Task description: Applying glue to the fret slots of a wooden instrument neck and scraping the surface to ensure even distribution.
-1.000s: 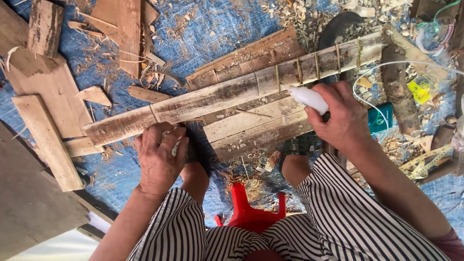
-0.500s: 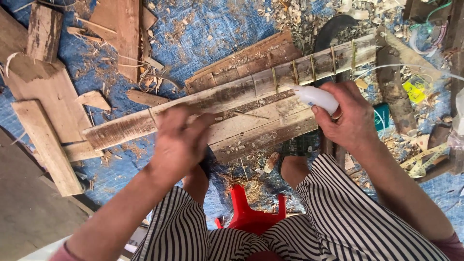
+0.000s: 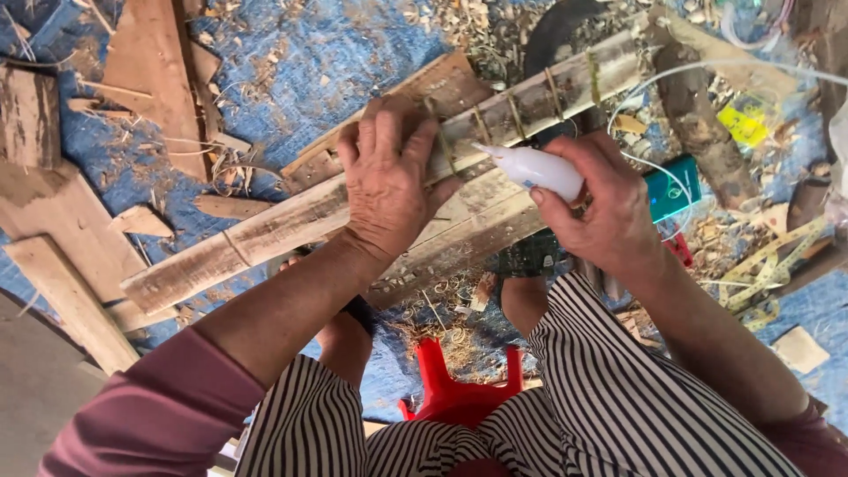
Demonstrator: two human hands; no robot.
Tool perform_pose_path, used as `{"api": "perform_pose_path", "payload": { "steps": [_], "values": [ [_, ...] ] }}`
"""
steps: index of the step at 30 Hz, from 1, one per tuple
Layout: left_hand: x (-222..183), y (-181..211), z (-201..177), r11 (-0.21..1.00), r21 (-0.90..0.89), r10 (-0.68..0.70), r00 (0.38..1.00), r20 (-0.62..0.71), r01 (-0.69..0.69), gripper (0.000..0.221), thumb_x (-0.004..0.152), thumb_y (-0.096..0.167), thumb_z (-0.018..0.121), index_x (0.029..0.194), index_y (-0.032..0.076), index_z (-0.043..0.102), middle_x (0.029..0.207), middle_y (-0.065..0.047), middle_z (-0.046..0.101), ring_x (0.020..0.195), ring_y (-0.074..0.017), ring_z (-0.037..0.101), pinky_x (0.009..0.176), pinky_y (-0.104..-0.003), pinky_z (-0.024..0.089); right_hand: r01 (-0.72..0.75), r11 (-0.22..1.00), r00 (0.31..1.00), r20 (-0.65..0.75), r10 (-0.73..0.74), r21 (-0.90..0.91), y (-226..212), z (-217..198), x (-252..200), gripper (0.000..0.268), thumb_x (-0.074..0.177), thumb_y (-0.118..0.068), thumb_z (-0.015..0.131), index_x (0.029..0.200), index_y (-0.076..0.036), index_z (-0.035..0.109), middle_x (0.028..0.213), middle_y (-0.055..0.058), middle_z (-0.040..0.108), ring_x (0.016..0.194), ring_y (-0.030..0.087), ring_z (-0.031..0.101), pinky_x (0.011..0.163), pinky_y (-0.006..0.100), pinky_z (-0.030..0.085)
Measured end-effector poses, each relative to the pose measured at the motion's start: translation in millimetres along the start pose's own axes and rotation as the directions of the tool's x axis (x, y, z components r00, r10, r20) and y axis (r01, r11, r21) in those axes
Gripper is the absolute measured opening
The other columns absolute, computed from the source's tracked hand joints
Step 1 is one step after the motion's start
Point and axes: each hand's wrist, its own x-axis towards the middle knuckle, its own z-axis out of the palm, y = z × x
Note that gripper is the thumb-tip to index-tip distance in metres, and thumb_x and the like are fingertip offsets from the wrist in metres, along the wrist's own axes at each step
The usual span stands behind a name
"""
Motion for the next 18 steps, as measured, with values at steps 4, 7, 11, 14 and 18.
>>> {"api": "perform_pose_path", "payload": {
  "steps": [4, 7, 11, 14, 18],
  "values": [
    [4, -1, 0, 0.999, 0.009, 0.048, 0.998, -0.032, -0.048, 0.07, 0.063, 0.036, 0.101, 0.117, 0.005, 0.07, 0.132, -0.016, 0.046, 0.136, -0.0394, 0.036, 0.103, -0.056, 0.029, 0.016, 0.999, 1.0, -0.014, -0.016, -0.028, -3, 0, 0, 0.035, 0.091, -0.015, 0.08, 0.121, 0.001, 0.071, 0.102, 0.022, 0.065, 0.071, 0.047, 0.068, 0.048, 0.044, 0.056],
    [2, -4, 2, 0.998, 0.015, 0.068, 0.997, -0.034, -0.068, 0.072, 0.061, 0.036, 0.102, 0.117, 0.005, 0.07, 0.132, -0.017, 0.046, 0.136, -0.0399, 0.037, 0.103, -0.057, 0.029, 0.011, 1.0, 1.0, -0.01, -0.012, -0.027, -2, 0, 0, 0.036, 0.091, -0.015, 0.08, 0.123, -0.001, 0.071, 0.103, 0.02, 0.065, 0.068, 0.045, 0.067, 0.049, 0.044, 0.057],
    [-2, -7, 6, 0.998, 0.009, 0.066, 0.997, -0.045, -0.066, 0.08, 0.059, 0.038, 0.102, 0.122, 0.004, 0.067, 0.132, -0.018, 0.045, 0.136, -0.0419, 0.038, 0.102, -0.059, 0.029, -0.002, 0.999, 1.0, 0.012, 0.002, -0.036, -6, -2, 0, 0.036, 0.093, -0.015, 0.079, 0.124, -0.001, 0.071, 0.103, 0.021, 0.065, 0.065, 0.043, 0.067, 0.048, 0.045, 0.056],
    [-2, -8, 10, 0.998, -0.012, 0.061, 0.996, -0.058, -0.062, 0.078, 0.059, 0.037, 0.103, 0.122, 0.006, 0.068, 0.133, -0.017, 0.045, 0.137, -0.0414, 0.037, 0.103, -0.061, 0.029, -0.001, 1.0, 1.0, 0.021, 0.002, -0.022, -6, -2, 1, 0.035, 0.092, -0.014, 0.08, 0.123, -0.001, 0.071, 0.103, 0.02, 0.064, 0.066, 0.044, 0.066, 0.049, 0.043, 0.056],
    [0, -8, 11, 0.997, -0.007, 0.073, 0.995, -0.067, -0.074, 0.074, 0.06, 0.036, 0.102, 0.119, 0.005, 0.07, 0.132, -0.017, 0.047, 0.137, -0.0409, 0.039, 0.103, -0.062, 0.028, -0.006, 1.0, 0.999, 0.033, 0.007, -0.022, -3, -1, 1, 0.036, 0.092, -0.014, 0.08, 0.123, 0.0, 0.07, 0.103, 0.021, 0.064, 0.068, 0.044, 0.067, 0.051, 0.043, 0.056]
  ]
}}
